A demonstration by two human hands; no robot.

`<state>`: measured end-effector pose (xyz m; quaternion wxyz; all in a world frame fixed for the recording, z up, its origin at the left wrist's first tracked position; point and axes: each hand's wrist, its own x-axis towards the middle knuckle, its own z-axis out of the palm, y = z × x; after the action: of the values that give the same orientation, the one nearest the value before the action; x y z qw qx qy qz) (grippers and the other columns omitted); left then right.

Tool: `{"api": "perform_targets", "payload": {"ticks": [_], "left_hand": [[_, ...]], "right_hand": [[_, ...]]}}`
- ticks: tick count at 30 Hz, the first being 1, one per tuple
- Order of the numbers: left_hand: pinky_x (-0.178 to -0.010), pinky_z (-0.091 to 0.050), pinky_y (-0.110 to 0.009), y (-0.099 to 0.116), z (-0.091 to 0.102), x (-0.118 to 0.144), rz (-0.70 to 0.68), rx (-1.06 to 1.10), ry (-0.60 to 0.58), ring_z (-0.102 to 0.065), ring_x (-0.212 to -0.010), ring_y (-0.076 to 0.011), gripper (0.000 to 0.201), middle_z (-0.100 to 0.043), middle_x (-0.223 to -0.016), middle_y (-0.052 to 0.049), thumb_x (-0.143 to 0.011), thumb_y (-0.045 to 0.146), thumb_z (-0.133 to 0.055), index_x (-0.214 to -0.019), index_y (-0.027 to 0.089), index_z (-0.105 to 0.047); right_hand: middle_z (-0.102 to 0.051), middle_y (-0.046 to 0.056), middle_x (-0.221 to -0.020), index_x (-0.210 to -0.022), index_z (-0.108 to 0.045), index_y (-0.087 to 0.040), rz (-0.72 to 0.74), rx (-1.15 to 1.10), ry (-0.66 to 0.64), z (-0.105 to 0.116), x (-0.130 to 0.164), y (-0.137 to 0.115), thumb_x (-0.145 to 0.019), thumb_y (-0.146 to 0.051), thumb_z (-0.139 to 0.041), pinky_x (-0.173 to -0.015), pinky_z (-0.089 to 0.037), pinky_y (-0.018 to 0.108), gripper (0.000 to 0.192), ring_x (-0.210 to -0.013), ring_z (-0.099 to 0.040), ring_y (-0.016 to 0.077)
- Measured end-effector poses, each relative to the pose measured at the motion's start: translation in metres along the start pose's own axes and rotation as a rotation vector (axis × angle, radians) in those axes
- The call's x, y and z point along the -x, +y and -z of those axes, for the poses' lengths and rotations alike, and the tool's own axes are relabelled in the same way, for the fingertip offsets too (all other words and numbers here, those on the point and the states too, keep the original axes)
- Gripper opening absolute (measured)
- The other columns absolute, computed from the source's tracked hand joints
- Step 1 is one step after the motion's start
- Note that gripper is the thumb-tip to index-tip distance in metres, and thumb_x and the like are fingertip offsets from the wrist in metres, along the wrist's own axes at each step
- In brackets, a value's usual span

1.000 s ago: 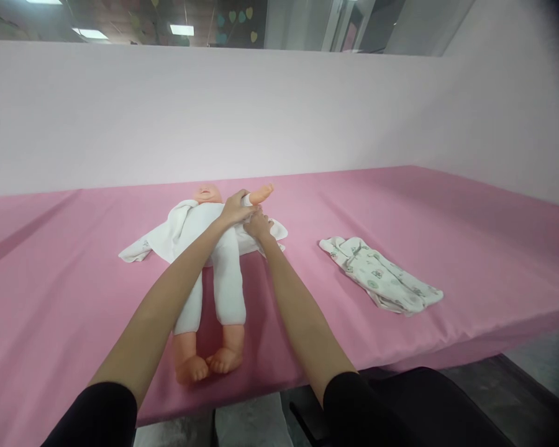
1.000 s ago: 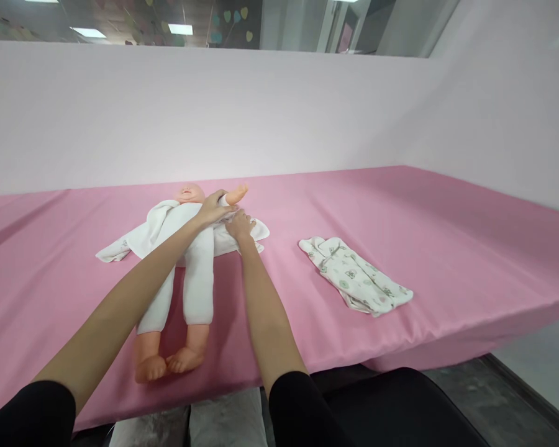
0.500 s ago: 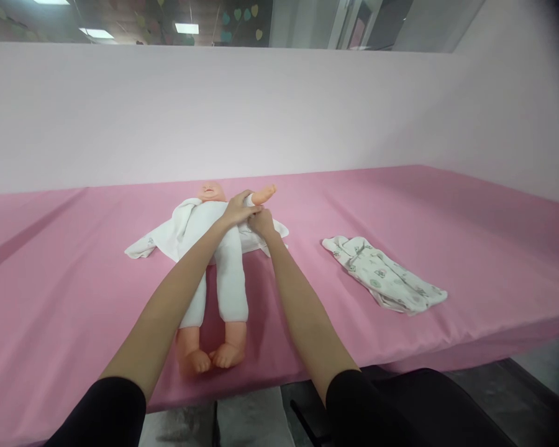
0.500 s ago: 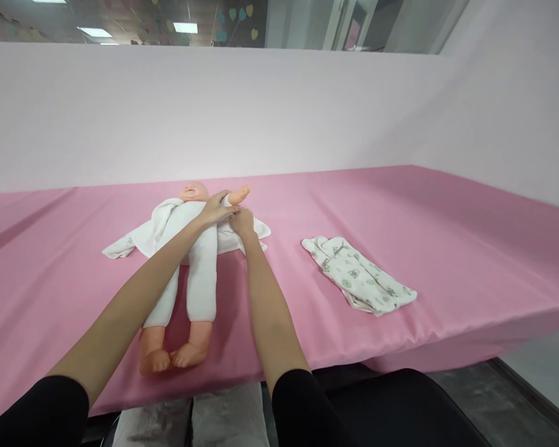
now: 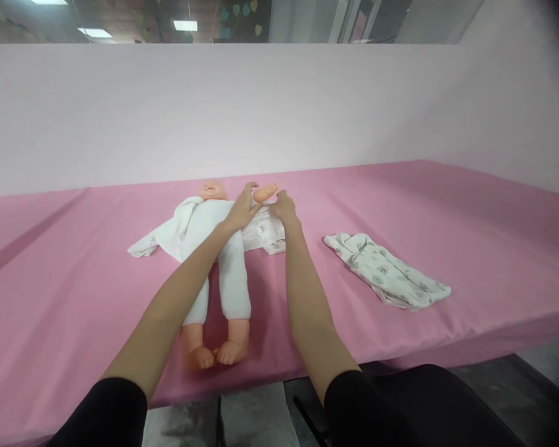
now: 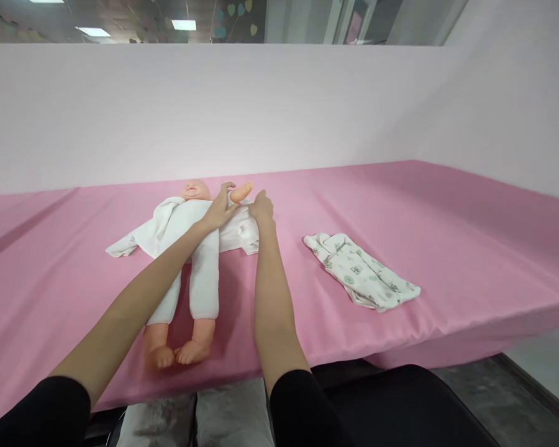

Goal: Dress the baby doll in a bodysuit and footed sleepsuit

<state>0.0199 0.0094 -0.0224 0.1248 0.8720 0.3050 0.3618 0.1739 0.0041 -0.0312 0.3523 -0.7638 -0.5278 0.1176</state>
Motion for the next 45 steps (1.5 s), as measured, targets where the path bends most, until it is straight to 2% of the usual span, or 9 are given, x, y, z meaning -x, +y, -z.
{"api": "perform_targets", "payload": {"ticks": [3, 7, 12, 17, 23, 28, 34, 41, 45], "left_hand": [[-0.099, -0.036, -0.030, 0.009, -0.001, 0.001, -0.059, -0.090, -0.024, -0.046, -0.119, -0.0204, 0.042, -0.047, -0.131, -0.013, -0.084, 0.014, -0.040, -0.126, 0.015, -0.036], [-0.093, -0.040, -0.033, 0.017, -0.004, 0.002, -0.010, -0.201, -0.096, -0.051, -0.108, -0.0216, 0.038, -0.055, -0.117, -0.011, -0.084, 0.009, -0.034, -0.119, 0.018, -0.046], [-0.086, -0.043, -0.035, 0.022, -0.013, 0.004, 0.079, -0.463, -0.240, -0.053, -0.102, -0.0248, 0.042, -0.056, -0.110, -0.013, -0.083, 0.005, -0.036, -0.121, 0.019, -0.047], [-0.083, -0.043, -0.034, 0.027, -0.020, 0.005, 0.180, -0.603, -0.307, -0.054, -0.104, -0.0261, 0.046, -0.056, -0.113, -0.016, -0.080, 0.001, -0.039, -0.124, 0.015, -0.043], [-0.084, -0.044, -0.034, 0.023, -0.025, 0.004, 0.216, -0.631, -0.289, -0.055, -0.104, -0.0265, 0.038, -0.055, -0.113, -0.017, -0.087, 0.007, -0.037, -0.125, 0.014, -0.042], [-0.085, -0.044, -0.032, 0.021, -0.028, 0.002, 0.267, -0.638, -0.324, -0.054, -0.108, -0.0254, 0.041, -0.054, -0.116, -0.017, -0.085, 0.006, -0.044, -0.125, 0.014, -0.042], [-0.084, -0.044, -0.033, 0.018, -0.033, 0.001, 0.280, -0.644, -0.354, -0.056, -0.106, -0.0262, 0.042, -0.056, -0.117, -0.018, -0.085, 0.007, -0.046, -0.127, 0.012, -0.042], [-0.089, -0.042, -0.035, 0.012, -0.040, 0.006, 0.210, -0.651, -0.349, -0.056, -0.107, -0.0249, 0.045, -0.058, -0.115, -0.014, -0.091, 0.013, -0.040, -0.135, 0.021, -0.038], [-0.090, -0.042, -0.035, 0.010, -0.039, 0.005, 0.186, -0.671, -0.361, -0.056, -0.107, -0.0251, 0.050, -0.058, -0.115, -0.014, -0.089, 0.014, -0.046, -0.137, 0.021, -0.037]], "right_hand": [[-0.064, 0.015, -0.103, -0.107, -0.059, -0.010, -0.004, 0.016, -0.062, 0.005, -0.005, 0.004, -0.075, -0.016, -0.060, -0.077, -0.046, 0.033, 0.033, -0.092, -0.060, 0.0260], [-0.066, 0.011, -0.083, -0.085, -0.065, -0.011, 0.048, -0.114, -0.033, 0.013, -0.011, 0.016, -0.074, -0.016, -0.059, -0.075, -0.048, 0.033, 0.014, -0.081, -0.061, 0.0232], [-0.066, 0.009, -0.079, -0.101, -0.064, -0.007, 0.022, -0.227, 0.013, 0.022, -0.011, 0.020, -0.070, -0.009, -0.056, -0.069, -0.050, 0.030, 0.032, -0.075, -0.062, 0.0201], [-0.065, 0.009, -0.095, -0.115, -0.059, -0.012, -0.073, -0.237, 0.057, 0.030, -0.007, 0.014, -0.066, -0.003, -0.054, -0.075, -0.050, 0.029, 0.050, -0.085, -0.062, 0.0192], [-0.059, 0.011, -0.111, -0.108, -0.063, -0.014, 0.004, -0.087, 0.070, 0.036, -0.001, 0.011, -0.065, -0.004, -0.054, -0.080, -0.047, 0.028, 0.045, -0.097, -0.059, 0.0205], [-0.063, 0.010, -0.096, -0.095, -0.066, -0.013, 0.003, 0.081, 0.095, 0.037, 0.000, 0.003, -0.064, -0.007, -0.061, -0.080, -0.046, 0.033, 0.032, -0.091, -0.060, 0.0234], [-0.062, 0.013, -0.099, -0.102, -0.064, -0.011, 0.029, 0.180, 0.115, 0.033, 0.010, -0.011, -0.065, -0.008, -0.066, -0.079, -0.047, 0.035, 0.037, -0.094, -0.058, 0.0251], [-0.066, 0.006, -0.094, -0.091, -0.071, -0.017, 0.232, 0.131, 0.075, 0.032, 0.006, 0.002, -0.064, -0.007, -0.062, -0.077, -0.048, 0.029, 0.031, -0.086, -0.060, 0.0196], [-0.069, 0.004, -0.087, -0.089, -0.074, -0.021, 0.243, 0.137, 0.092, 0.032, 0.007, 0.002, -0.064, -0.007, -0.060, -0.072, -0.047, 0.029, 0.031, -0.082, -0.060, 0.0199]]}}
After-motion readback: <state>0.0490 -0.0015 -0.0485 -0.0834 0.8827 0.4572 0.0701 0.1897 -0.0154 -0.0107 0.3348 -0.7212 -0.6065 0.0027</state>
